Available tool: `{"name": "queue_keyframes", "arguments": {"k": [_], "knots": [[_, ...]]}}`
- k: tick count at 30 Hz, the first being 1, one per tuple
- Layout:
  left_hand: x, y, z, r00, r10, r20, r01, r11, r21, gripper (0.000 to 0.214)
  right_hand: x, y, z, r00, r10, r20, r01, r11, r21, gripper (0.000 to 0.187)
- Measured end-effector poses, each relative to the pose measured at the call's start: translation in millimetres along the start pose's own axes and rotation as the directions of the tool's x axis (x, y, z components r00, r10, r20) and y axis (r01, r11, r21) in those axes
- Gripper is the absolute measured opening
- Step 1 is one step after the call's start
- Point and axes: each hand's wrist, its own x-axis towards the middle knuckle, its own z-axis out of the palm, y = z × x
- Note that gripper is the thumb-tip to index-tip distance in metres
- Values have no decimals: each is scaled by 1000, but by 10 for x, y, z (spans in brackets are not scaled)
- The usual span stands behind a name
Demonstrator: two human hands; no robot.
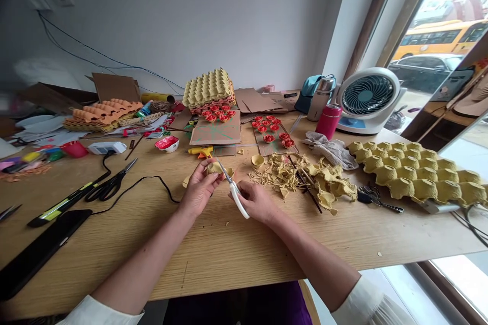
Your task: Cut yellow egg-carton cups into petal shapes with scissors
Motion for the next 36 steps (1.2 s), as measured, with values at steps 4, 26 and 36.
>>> {"name": "queue_keyframes", "arguments": {"k": [4, 26, 36], "knots": [[6, -26, -9, 997, 74, -9, -72, 987, 143, 42, 0, 11, -4, 1000, 10, 2, -10, 1000, -11, 34], [-25, 74, 18, 956, 294, -22, -248, 844, 476, 35, -15, -55, 2, 998, 37, 45, -38, 999, 7, 29], [-35, 104, 51, 977, 196, -86, -182, 972, 150, 40, -16, 12, 19, 995, 30, 96, -35, 998, 54, 27]]}}
